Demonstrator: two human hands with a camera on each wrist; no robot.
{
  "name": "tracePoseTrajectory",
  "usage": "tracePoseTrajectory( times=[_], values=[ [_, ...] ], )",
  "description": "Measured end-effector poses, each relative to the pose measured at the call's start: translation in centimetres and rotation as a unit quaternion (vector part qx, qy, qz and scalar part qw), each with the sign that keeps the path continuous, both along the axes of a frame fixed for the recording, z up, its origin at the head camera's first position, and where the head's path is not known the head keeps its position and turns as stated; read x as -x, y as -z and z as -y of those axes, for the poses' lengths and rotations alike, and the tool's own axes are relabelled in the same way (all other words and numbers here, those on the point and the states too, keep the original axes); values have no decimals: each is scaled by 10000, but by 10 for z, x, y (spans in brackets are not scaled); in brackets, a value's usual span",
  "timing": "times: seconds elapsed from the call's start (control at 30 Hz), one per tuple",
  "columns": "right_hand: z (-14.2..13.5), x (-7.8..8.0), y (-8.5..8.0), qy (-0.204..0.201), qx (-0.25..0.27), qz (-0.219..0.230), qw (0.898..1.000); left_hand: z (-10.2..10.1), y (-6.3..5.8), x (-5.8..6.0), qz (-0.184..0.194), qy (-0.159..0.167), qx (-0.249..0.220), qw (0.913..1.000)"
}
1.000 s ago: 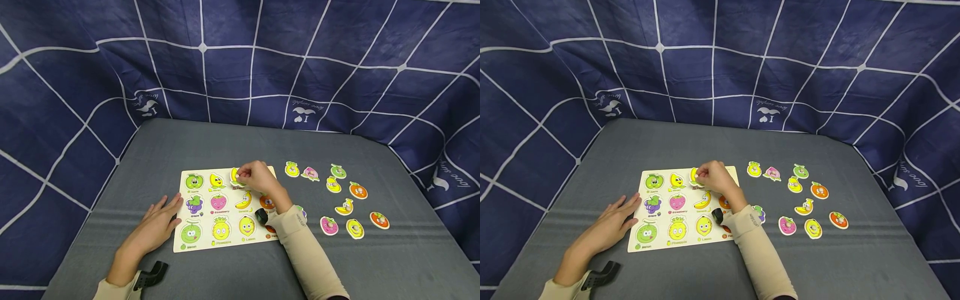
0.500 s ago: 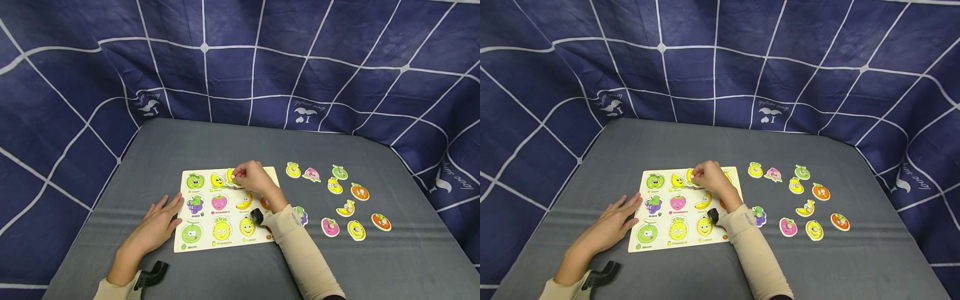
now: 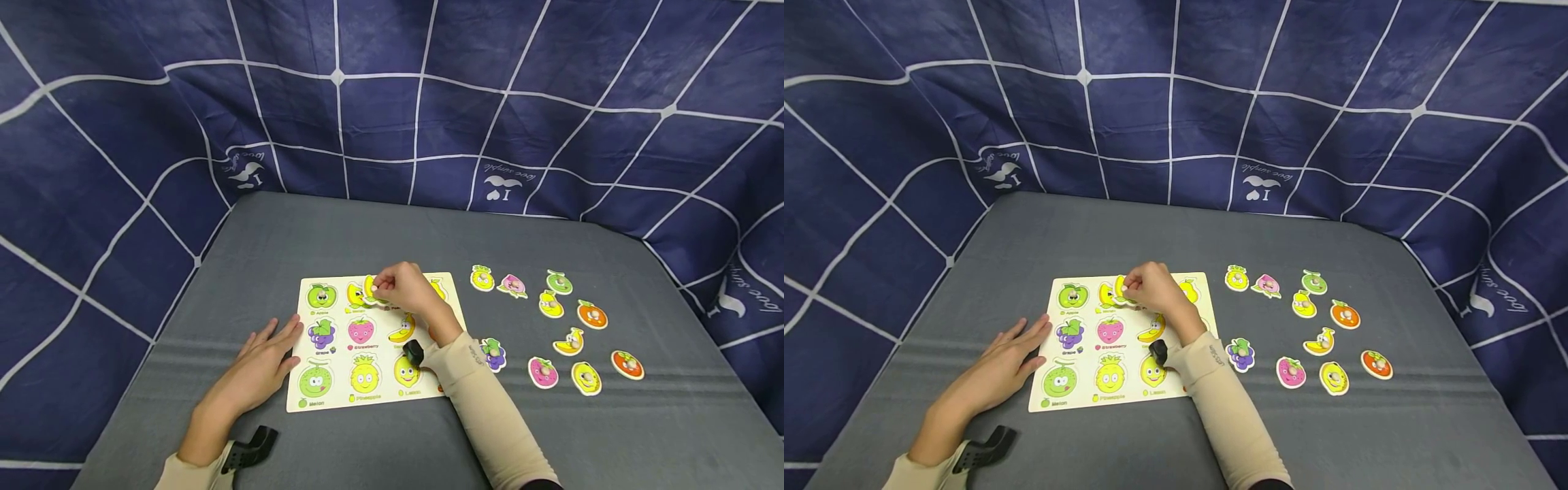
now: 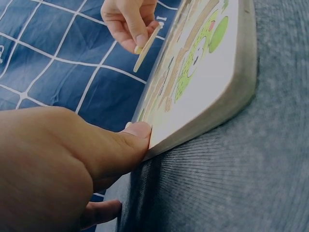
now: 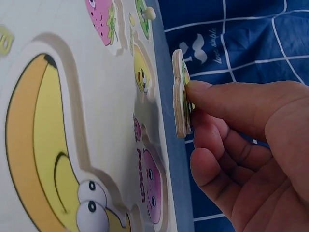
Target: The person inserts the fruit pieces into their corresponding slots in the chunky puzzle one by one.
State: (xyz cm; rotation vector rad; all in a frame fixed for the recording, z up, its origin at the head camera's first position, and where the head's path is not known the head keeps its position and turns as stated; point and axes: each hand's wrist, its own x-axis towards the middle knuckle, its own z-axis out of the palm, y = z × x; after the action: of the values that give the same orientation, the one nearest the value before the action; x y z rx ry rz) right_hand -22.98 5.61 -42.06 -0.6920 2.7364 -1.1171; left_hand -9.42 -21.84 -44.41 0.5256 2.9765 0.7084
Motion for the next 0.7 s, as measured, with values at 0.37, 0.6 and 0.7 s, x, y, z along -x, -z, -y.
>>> tracePoseTrajectory(
  times=[0.37,0.6,0.7],
  values=[
    [9,1,1,-44,3,128,9999,-1,0,0,29,-6,31,10000],
    [17,2,1,-207,-33,59,9998,-1,0,-1,8,14,33,10000],
    [20,3,1,-312,-85,-43,9995,-2,0,-1,-14,15,35,10000]
  ],
)
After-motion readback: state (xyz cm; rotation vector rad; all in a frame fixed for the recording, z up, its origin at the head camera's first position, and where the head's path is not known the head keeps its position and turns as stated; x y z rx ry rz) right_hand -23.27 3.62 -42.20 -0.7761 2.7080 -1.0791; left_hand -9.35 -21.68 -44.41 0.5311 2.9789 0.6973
